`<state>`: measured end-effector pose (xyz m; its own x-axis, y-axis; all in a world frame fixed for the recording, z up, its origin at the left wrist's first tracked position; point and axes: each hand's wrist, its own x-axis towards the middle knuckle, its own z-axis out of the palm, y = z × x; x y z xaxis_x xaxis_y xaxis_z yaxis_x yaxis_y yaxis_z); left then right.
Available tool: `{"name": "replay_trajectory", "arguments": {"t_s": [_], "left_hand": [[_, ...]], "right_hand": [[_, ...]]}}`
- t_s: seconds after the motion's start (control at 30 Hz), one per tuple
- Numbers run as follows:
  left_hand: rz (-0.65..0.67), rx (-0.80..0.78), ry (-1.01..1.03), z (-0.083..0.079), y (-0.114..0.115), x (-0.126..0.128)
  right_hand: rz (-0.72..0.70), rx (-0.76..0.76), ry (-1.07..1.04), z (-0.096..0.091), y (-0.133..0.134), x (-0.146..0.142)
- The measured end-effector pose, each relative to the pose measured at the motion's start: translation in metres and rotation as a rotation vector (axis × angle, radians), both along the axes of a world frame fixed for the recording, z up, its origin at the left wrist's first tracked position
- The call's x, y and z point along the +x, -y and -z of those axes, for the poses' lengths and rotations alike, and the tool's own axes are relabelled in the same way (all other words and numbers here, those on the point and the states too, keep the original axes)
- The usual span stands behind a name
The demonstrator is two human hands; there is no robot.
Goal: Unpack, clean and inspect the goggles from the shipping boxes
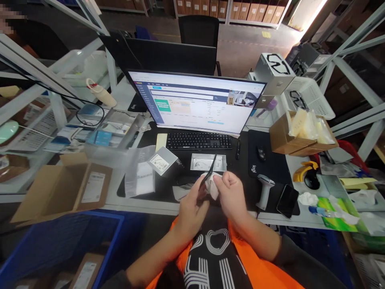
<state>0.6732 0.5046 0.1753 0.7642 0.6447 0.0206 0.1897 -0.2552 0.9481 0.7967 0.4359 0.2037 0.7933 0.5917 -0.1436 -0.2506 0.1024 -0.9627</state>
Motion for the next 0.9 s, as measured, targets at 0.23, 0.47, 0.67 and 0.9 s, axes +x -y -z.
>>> {"name": "replay_trajectory", "arguments": {"t_s": [0.23,0.47,0.67,0.9], "left_hand": [[-0.014,-0.032,-0.059,0.001,-0.001,-0.001],[0.035,-0.101,0.013,0.008,0.002,0.001],[0.035,-0.131,-0.022,0.005,-0.001,-0.002],[0.05,-0.17,0.06,0.015,0.001,-0.001]], "right_hand": [[-0.159,-0.042,0.097,0.005,0.011,-0.005],[0.044,-0.009,0.036,-0.002,0.002,0.005],[-0.022,-0.084,0.295,0.01,0.014,-0.011],[0.037,0.022,-0.085,-0.001,-0.004,0.012]]}}
